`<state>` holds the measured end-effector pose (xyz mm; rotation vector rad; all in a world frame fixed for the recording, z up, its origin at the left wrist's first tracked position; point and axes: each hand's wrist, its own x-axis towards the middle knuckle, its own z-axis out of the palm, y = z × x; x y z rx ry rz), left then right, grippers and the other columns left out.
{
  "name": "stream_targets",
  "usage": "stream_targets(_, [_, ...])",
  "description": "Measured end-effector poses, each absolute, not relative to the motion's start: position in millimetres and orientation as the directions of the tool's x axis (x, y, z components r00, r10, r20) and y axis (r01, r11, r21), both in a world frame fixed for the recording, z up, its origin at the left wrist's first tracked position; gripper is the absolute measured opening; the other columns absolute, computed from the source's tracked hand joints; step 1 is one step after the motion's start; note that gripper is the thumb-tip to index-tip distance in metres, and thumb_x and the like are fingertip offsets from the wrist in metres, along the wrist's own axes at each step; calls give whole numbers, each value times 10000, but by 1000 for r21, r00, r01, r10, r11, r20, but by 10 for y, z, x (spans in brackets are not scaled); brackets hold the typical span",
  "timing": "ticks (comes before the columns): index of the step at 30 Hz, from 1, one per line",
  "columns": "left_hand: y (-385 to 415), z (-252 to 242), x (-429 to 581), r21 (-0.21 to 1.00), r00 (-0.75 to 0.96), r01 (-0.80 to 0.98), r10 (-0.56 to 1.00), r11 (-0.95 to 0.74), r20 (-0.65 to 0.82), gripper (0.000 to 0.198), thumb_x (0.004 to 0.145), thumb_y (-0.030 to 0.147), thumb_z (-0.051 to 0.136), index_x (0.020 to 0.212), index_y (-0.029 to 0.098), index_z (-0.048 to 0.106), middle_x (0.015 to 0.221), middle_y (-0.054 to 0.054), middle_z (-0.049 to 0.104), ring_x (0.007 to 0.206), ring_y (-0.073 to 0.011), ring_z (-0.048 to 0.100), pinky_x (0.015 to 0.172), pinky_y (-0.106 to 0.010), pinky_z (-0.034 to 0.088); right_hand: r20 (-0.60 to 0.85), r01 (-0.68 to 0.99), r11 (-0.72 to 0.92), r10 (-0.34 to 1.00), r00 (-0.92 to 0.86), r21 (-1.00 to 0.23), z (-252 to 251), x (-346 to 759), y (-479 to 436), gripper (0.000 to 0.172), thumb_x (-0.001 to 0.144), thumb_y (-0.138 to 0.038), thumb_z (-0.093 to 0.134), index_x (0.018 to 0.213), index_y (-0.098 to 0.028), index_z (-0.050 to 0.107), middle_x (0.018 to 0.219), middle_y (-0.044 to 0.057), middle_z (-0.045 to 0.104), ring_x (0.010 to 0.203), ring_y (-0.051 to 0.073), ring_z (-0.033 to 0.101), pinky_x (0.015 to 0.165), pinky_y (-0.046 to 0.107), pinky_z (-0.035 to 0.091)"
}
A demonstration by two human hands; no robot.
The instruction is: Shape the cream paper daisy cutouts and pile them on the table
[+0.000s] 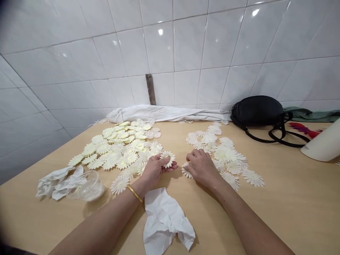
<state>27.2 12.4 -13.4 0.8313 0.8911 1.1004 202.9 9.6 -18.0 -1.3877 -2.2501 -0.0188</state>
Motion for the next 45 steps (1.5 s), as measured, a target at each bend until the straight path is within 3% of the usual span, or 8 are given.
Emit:
stream_targets(4, [98, -125, 294, 915, 235, -317, 956, 248, -178, 236, 651, 272, 686, 694, 108, 522, 573, -80, 623, 522, -155, 614, 485, -223, 466, 545, 780, 445, 822, -161, -440, -141, 2014, 102, 175, 825, -248, 411, 713, -188, 532, 770, 57, 555, 766, 187, 483, 721, 312, 365])
stream_targets(8, [71, -146, 335, 941, 287, -228, 941, 250, -181, 319, 627, 397, 680, 687, 137, 504, 469, -24, 574, 386, -127, 543, 380, -199, 392, 444, 566, 378, 896, -25, -732, -37, 1907, 23, 257, 840, -365, 406, 722, -183, 543, 677, 19, 540, 644, 149, 475, 603, 267, 371])
stream_targets(16, [-10, -147, 368, 995, 313, -42, 947, 94, -76, 400, 623, 540, 616, 600, 154, 513, 371, 40, 456, 292, -68, 404, 330, -184, 326, 212, 194, 263, 945, -249, -945, -36, 1793, -50, 327, 754, -494, 517, 708, -174, 567, 621, -8, 544, 596, 131, 497, 572, 257, 396])
stream_targets(20, [-22, -134, 378, 998, 325, -25, 945, 62, -51, 399, 617, 522, 628, 544, 156, 486, 376, 47, 430, 311, -64, 398, 338, -184, 323, 252, 181, 290, 946, -203, -940, -44, 1789, -50, 288, 764, -430, 527, 658, -164, 557, 631, 4, 558, 621, 130, 503, 602, 256, 401])
stream_targets(26, [-3, -145, 428, 974, 460, -172, 887, 147, -53, 328, 597, 421, 688, 695, 131, 569, 582, -26, 594, 482, -124, 573, 490, -226, 447, 244, 351, 254, 967, -73, -901, -14, 1793, -41, 266, 787, -382, 471, 621, -176, 498, 523, -29, 488, 496, 108, 432, 488, 232, 346])
stream_targets(37, [19, -162, 363, 949, 321, -207, 933, 236, -162, 309, 649, 397, 658, 687, 132, 504, 519, -42, 590, 426, -119, 562, 383, -173, 380, 317, 641, 142, 934, 166, -755, -57, 2093, 157, 295, 780, -370, 428, 546, -190, 431, 471, -33, 383, 490, 117, 371, 495, 248, 313])
stream_targets(42, [74, -201, 329, 903, 382, -303, 907, 304, -177, 278, 669, 340, 653, 762, 138, 488, 632, -66, 622, 530, -132, 598, 506, -234, 476, 460, 901, 62, 873, 160, -430, -180, 2222, 202, 184, 733, -300, 514, 825, -164, 598, 844, 94, 557, 795, 237, 506, 676, 350, 395])
stream_targets(45, [90, -228, 335, 913, 368, -280, 911, 297, -184, 288, 663, 362, 651, 735, 147, 473, 535, -27, 580, 435, -106, 542, 432, -204, 432, 637, 891, 222, 765, 92, -396, -160, 2102, 155, 214, 796, -253, 441, 913, -163, 596, 926, 112, 566, 908, 247, 499, 785, 375, 389])
